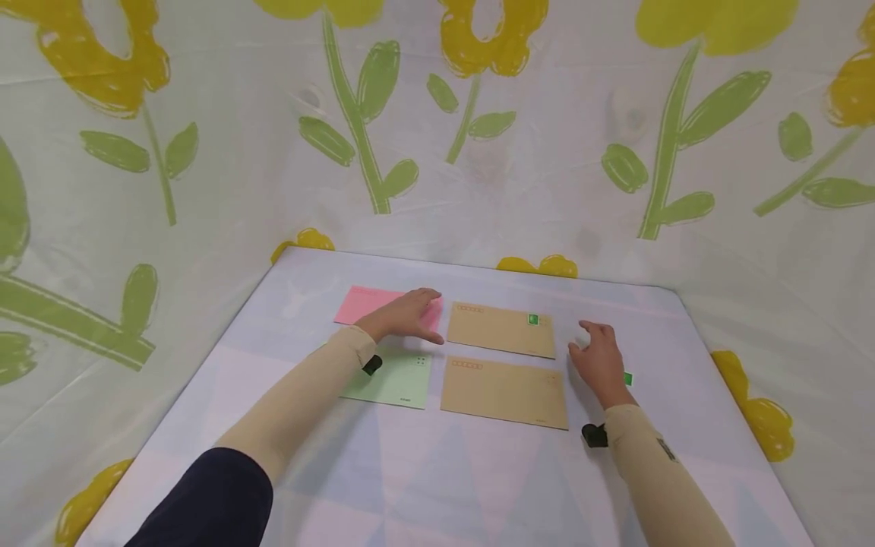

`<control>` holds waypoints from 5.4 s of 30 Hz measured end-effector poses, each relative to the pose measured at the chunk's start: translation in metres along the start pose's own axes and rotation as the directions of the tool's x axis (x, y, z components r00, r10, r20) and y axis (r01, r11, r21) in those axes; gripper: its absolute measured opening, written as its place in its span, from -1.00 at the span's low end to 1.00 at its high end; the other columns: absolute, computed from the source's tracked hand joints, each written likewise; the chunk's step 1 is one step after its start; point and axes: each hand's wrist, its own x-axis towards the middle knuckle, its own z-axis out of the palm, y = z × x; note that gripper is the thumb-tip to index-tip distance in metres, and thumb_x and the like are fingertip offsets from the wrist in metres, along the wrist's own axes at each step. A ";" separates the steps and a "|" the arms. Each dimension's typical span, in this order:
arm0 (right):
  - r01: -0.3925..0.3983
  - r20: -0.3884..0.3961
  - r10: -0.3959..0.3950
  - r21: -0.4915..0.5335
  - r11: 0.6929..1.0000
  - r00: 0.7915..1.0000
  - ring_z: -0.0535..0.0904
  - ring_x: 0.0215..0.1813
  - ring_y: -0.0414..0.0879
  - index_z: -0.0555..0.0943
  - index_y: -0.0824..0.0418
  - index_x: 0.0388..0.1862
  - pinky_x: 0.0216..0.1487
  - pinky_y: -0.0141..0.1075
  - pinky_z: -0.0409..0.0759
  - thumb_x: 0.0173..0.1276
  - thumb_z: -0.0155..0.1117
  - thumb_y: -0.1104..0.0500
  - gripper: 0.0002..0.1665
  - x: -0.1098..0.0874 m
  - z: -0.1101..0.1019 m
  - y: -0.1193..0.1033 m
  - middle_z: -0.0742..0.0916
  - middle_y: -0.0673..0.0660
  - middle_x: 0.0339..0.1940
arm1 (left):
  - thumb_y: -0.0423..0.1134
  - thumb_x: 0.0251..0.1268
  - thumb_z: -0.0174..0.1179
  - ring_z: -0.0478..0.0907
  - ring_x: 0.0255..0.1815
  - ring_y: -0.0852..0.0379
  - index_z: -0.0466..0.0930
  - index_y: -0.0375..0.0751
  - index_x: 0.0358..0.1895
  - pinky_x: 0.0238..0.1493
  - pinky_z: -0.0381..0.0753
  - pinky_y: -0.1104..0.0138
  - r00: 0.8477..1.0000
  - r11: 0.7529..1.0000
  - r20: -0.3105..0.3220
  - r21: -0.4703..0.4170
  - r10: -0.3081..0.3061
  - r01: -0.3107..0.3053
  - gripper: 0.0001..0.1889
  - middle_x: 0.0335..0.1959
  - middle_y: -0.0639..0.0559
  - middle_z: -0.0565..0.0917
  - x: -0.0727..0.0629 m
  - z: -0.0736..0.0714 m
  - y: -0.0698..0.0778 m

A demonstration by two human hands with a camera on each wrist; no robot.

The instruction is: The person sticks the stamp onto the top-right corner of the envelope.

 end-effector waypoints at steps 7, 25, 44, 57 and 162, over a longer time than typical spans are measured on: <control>-0.034 0.013 0.034 0.001 0.999 0.999 0.58 -0.02 0.23 0.31 0.44 0.47 -0.26 -0.14 0.60 0.50 0.21 0.16 -0.32 -0.004 -0.004 0.005 0.34 0.50 0.37 | 0.36 0.04 0.43 0.01 0.65 -0.03 0.04 -0.20 0.63 0.62 0.07 0.15 1.000 0.998 -0.004 -0.059 -0.021 0.021 0.20 0.63 -0.10 0.14 -0.008 -0.003 -0.005; -0.066 0.007 0.067 -0.026 0.997 0.998 0.56 0.06 0.32 0.32 0.48 0.45 -0.14 0.06 0.63 0.47 0.20 0.18 -0.32 -0.014 -0.008 0.017 0.35 0.53 0.34 | 0.35 0.05 0.43 0.05 0.63 -0.06 0.09 -0.23 0.61 0.62 0.06 0.14 0.999 0.998 -0.029 -0.060 -0.022 0.020 0.17 0.61 -0.12 0.19 -0.034 -0.004 -0.023; -0.058 0.034 0.060 -0.034 0.998 0.998 0.52 0.11 0.41 0.32 0.53 0.42 0.09 0.25 0.54 0.47 0.17 0.17 -0.33 -0.023 -0.012 0.034 0.35 0.58 0.32 | 0.35 0.01 0.46 0.06 0.62 -0.06 0.06 -0.22 0.62 0.62 0.06 0.12 0.999 0.995 -0.020 -0.088 -0.049 0.047 0.21 0.61 -0.10 0.18 -0.064 -0.005 -0.044; -0.104 0.053 0.107 -0.060 0.993 0.993 0.45 0.19 0.48 0.30 0.57 0.41 0.24 0.33 0.42 0.44 0.13 0.19 -0.32 -0.026 -0.019 0.039 0.34 0.61 0.32 | 0.34 0.00 0.47 0.02 0.64 -0.06 0.07 -0.17 0.62 0.62 0.06 0.08 0.996 0.987 -0.019 -0.133 -0.089 0.086 0.20 0.62 -0.08 0.15 -0.082 -0.006 -0.055; -0.072 -0.127 0.078 0.048 0.996 0.989 0.59 -0.23 0.09 0.60 0.40 0.19 -0.46 -0.35 0.46 0.55 0.16 0.12 -0.58 -0.030 -0.013 0.018 0.70 0.38 -0.08 | 0.19 -0.13 0.62 -0.07 0.65 -0.22 0.12 -0.34 0.58 0.63 -0.04 -0.05 0.982 0.976 0.016 -0.110 -0.189 0.189 0.25 0.63 -0.18 0.12 -0.192 0.009 -0.102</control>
